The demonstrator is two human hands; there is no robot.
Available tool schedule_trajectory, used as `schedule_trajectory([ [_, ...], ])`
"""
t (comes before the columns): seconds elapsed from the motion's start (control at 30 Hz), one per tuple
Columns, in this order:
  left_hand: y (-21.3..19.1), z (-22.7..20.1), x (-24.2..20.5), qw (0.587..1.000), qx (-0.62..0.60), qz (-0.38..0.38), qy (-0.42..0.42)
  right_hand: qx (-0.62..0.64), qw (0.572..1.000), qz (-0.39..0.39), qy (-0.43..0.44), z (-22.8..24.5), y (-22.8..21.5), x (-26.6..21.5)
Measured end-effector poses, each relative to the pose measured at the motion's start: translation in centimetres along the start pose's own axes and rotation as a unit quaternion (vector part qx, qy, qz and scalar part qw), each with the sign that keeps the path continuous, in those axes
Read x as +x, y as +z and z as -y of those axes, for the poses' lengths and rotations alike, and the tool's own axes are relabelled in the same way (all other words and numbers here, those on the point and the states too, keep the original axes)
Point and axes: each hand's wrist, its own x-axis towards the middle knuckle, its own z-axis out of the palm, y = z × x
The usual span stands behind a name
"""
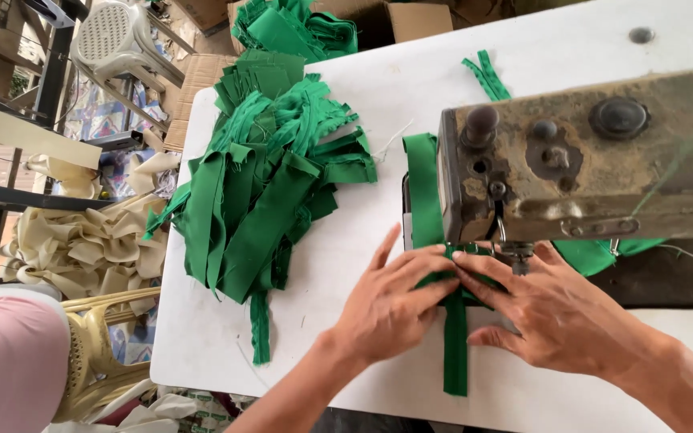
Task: Sewing green zippers onto green fabric strips using an industrial sewing machine
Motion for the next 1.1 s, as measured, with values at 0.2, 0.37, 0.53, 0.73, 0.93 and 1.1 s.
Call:
schedule_trajectory([
  [0.2, 0.7, -0.1, -2.5, 0.998, 0.022, 0.051, 0.002, 0.015, 0.996, -0.085, -0.008, 0.8, 0.7, -0.4],
  [0.37, 0.8, 0.0, -2.9, 0.998, 0.033, 0.062, 0.006, -0.011, 0.988, -0.152, 0.0, 1.3, 1.2, -0.5],
  [0.53, 0.5, -0.1, -3.0, 0.997, 0.033, 0.062, 0.01, -0.043, 0.99, -0.131, -0.039, 1.0, 0.3, -0.5],
  [0.73, -0.1, -0.8, -3.3, 0.995, -0.007, 0.096, -0.013, 0.009, 0.997, -0.068, -0.042, 0.9, -1.0, -1.1],
  [0.93, -1.1, -1.0, -2.7, 0.995, -0.009, 0.096, -0.01, 0.058, 0.996, -0.044, -0.048, -0.3, -0.8, -1.4],
  [1.1, -1.0, -1.3, -2.3, 0.993, -0.017, 0.117, -0.018, 0.038, 0.998, 0.006, -0.049, -0.8, 0.0, -2.0],
])
